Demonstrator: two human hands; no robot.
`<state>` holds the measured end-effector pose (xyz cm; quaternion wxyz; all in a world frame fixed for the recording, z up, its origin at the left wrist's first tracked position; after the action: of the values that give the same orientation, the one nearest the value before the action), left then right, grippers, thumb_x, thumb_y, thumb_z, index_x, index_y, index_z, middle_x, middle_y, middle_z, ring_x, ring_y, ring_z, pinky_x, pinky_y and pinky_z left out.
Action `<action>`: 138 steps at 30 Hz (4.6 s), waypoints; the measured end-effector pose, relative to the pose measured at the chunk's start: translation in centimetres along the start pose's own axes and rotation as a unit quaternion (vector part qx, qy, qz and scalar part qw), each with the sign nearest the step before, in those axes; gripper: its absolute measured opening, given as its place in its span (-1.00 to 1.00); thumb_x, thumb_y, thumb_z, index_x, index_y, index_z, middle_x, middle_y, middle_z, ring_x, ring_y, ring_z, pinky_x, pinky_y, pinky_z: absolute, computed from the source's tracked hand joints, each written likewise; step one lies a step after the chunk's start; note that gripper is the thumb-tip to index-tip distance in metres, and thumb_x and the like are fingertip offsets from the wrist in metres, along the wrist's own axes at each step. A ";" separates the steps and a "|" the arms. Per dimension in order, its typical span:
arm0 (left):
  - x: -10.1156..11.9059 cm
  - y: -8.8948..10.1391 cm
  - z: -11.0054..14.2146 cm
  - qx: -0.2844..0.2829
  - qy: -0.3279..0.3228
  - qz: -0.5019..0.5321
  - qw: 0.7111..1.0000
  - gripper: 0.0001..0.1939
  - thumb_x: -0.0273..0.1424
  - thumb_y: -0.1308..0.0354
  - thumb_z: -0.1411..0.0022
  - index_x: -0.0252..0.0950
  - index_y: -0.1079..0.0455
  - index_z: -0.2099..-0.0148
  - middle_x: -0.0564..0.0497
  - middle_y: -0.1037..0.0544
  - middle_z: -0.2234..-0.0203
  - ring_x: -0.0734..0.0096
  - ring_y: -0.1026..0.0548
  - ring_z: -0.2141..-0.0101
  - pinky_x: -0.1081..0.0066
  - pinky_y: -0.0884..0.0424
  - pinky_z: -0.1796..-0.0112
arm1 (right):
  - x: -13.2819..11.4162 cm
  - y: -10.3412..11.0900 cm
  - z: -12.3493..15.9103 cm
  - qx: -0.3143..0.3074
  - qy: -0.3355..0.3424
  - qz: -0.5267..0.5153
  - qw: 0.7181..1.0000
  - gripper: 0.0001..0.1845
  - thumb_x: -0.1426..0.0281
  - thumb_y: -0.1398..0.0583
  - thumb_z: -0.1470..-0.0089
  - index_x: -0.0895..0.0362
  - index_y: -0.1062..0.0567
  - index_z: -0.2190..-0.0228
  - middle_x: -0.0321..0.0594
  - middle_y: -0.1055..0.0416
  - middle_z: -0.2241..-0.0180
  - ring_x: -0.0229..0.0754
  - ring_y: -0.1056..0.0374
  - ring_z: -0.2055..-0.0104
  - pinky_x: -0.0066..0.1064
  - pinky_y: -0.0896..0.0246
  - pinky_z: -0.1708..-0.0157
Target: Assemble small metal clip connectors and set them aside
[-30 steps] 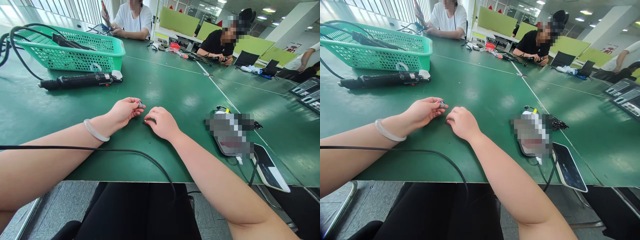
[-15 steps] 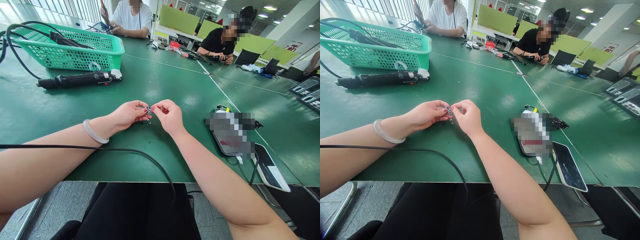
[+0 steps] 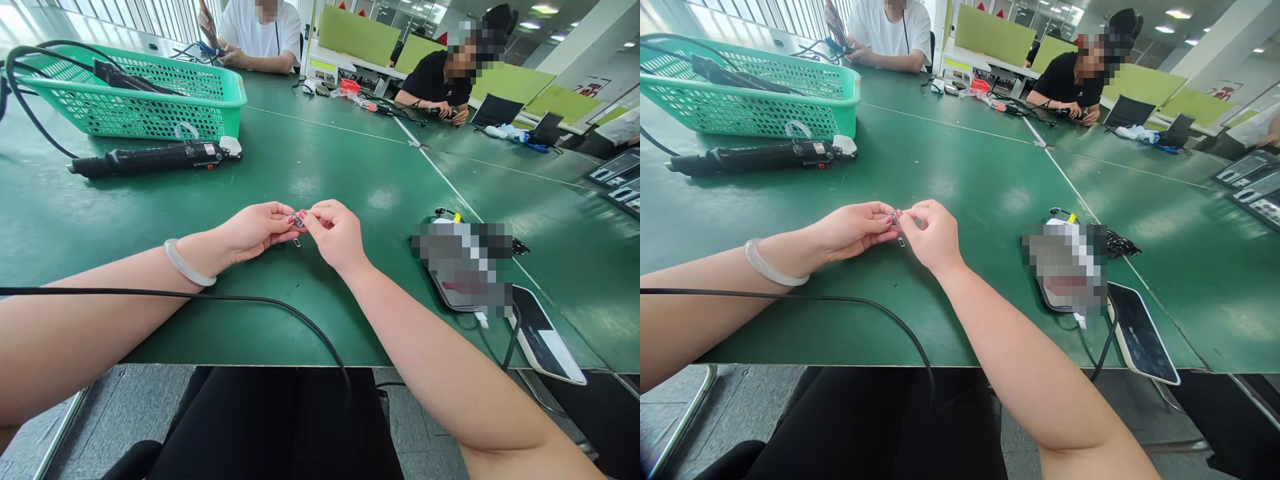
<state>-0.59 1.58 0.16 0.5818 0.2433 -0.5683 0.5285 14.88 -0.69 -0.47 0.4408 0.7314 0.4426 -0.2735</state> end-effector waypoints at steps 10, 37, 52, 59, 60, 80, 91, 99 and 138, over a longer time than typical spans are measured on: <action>0.2 0.4 -0.4 0.079 -0.055 0.062 0.993 -0.82 -0.69 -0.03 -0.20 -0.43 -0.37 0.17 -0.09 -0.53 0.36 0.45 -0.56 0.26 0.42 -0.47 0.07 | -0.3 0.5 0.3 -0.025 0.074 0.065 0.995 -0.85 0.38 -0.18 -0.09 0.08 -0.57 0.41 -0.30 -0.43 0.40 -0.33 -0.20 0.45 -0.41 -0.17 0.40; 0.1 -0.3 0.3 0.053 -0.050 -0.064 0.995 -0.89 -0.60 -0.18 -0.15 -0.42 -0.36 0.23 -0.09 -0.58 0.39 0.46 -0.56 0.30 0.38 -0.42 0.11 | 0.7 0.2 -0.1 0.002 0.087 0.109 0.990 -0.81 0.47 -0.17 -0.09 0.04 -0.60 0.40 -0.28 -0.41 0.39 -0.28 -0.32 0.35 -0.39 -0.25 0.36; 0.2 0.0 0.1 0.045 -0.049 -0.003 0.998 -0.90 -0.64 -0.13 -0.18 -0.47 -0.38 0.22 -0.12 -0.56 0.32 0.46 -0.56 0.29 0.37 -0.38 0.03 | 0.4 0.7 0.0 0.005 0.125 0.123 0.984 -0.70 0.48 -0.06 -0.17 0.06 -0.58 0.21 -0.24 -0.46 0.30 -0.28 -0.34 0.29 -0.40 -0.26 0.30; 0.2 0.1 0.1 0.104 -0.046 0.011 0.993 -0.88 -0.68 -0.11 -0.17 -0.44 -0.35 0.23 -0.06 -0.53 0.39 0.46 -0.57 0.31 0.37 -0.41 0.03 | 0.6 1.0 0.3 -0.124 0.019 0.179 0.976 -0.88 0.34 -0.25 -0.02 0.07 -0.60 0.38 -0.29 -0.47 0.38 -0.28 -0.31 0.37 -0.40 -0.19 0.36; 0.2 0.1 0.1 0.106 -0.046 0.011 0.993 -0.88 -0.68 -0.11 -0.17 -0.44 -0.35 0.23 -0.06 -0.53 0.39 0.45 -0.57 0.31 0.38 -0.41 0.03 | 0.6 0.8 0.3 -0.147 0.012 0.192 0.970 -0.87 0.32 -0.26 0.00 0.07 -0.60 0.37 -0.28 -0.47 0.37 -0.27 -0.30 0.37 -0.39 -0.18 0.36; 0.3 -0.1 0.3 0.090 -0.032 -0.026 0.995 -0.84 -0.66 -0.14 -0.16 -0.45 -0.34 0.17 -0.12 -0.56 0.36 0.47 -0.57 0.31 0.36 -0.39 0.02 | 1.8 1.2 -0.5 -0.158 -0.015 0.227 0.961 -0.79 0.42 -0.15 -0.08 0.03 -0.62 0.39 -0.26 -0.51 0.31 -0.20 -0.35 0.27 -0.33 -0.20 0.28; 0.0 0.2 0.0 0.071 -0.032 -0.051 0.996 -0.76 -0.69 -0.19 -0.09 -0.43 -0.34 0.16 -0.10 -0.57 0.32 0.45 -0.56 0.27 0.33 -0.39 0.02 | 1.8 2.0 -0.6 -0.167 -0.041 0.256 0.951 -0.87 0.39 -0.21 -0.02 0.07 -0.58 0.48 -0.26 -0.45 0.39 -0.25 -0.28 0.36 -0.37 -0.12 0.39; -0.1 -0.1 0.3 0.047 -0.020 -0.095 0.994 -0.73 -0.70 -0.21 -0.03 -0.41 -0.35 0.19 -0.09 -0.58 0.33 0.42 -0.55 0.28 0.28 -0.40 0.06 | 0.9 2.4 -0.5 -0.069 0.015 0.228 0.971 -0.85 0.43 -0.16 -0.06 0.10 -0.54 0.46 -0.25 -0.43 0.39 -0.23 -0.29 0.33 -0.36 -0.15 0.32; -0.3 0.0 0.2 -0.001 -0.028 -0.136 0.990 -0.74 -0.67 -0.28 0.06 -0.39 -0.41 0.26 -0.04 -0.59 0.40 0.48 -0.53 0.36 0.30 -0.39 0.11 | -0.4 1.5 0.0 -0.095 0.092 0.205 0.970 -0.79 0.47 -0.12 -0.11 0.08 -0.56 0.44 -0.26 -0.47 0.37 -0.21 -0.31 0.27 -0.34 -0.20 0.27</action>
<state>-0.64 1.33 -0.10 0.6329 0.3323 -0.5463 0.4366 16.02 -1.19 0.45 0.5123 0.7835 0.3456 -0.0653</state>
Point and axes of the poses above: each hand's wrist, its own z-axis away from the middle knuckle, its own y-axis out of the back of the hand, x = y × z, the point moved 1 cm from there along -z, towards the middle knuckle
